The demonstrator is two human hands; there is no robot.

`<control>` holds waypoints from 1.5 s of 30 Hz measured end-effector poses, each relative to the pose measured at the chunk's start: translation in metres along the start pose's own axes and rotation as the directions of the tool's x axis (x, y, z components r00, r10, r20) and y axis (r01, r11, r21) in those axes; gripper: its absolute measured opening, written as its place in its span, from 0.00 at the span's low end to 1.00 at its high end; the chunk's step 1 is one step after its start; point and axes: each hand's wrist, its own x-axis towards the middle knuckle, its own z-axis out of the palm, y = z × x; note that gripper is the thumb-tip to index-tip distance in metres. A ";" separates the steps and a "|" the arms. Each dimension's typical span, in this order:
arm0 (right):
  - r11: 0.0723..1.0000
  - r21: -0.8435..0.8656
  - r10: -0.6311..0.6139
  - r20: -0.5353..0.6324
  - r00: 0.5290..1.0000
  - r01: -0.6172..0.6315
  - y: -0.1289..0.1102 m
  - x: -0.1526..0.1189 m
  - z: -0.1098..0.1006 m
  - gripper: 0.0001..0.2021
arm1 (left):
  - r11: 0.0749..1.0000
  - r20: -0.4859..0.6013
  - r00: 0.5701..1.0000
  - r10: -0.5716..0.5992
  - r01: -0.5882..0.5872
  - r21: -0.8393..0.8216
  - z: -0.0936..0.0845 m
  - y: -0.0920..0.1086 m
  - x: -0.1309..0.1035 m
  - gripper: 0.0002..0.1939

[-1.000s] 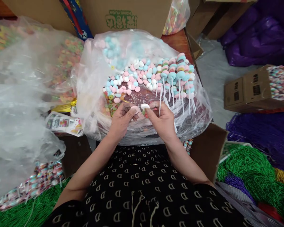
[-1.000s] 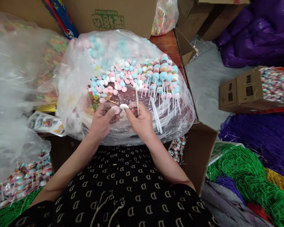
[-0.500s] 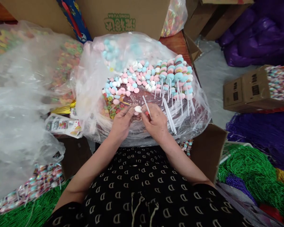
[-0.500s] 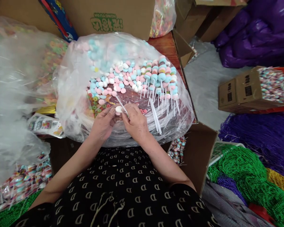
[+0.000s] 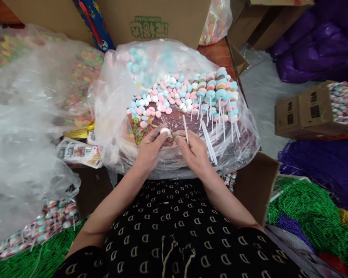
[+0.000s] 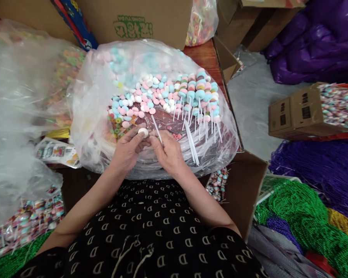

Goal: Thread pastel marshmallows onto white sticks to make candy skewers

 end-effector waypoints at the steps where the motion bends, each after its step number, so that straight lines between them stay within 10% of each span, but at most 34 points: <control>1: 0.996 0.061 0.056 0.018 0.998 -0.057 -0.003 -0.001 -0.004 0.14 | 1.000 -0.004 1.000 -0.005 0.005 0.009 0.000 0.001 0.001 0.17; 8: 0.932 0.207 0.239 0.264 0.934 -0.297 -0.015 -0.012 -0.010 0.17 | 0.996 -0.040 0.999 0.007 -0.003 0.086 -0.003 0.001 0.004 0.14; 32: 0.892 0.280 0.295 0.233 0.927 -0.354 -0.007 -0.017 0.001 0.19 | 0.983 0.018 0.994 0.106 -0.108 0.147 -0.004 0.001 0.003 0.17; 45: 0.768 0.590 0.417 -0.164 0.894 -0.250 -0.011 0.008 -0.021 0.18 | 1.000 -0.006 1.000 0.015 -0.015 0.015 -0.006 0.005 0.003 0.19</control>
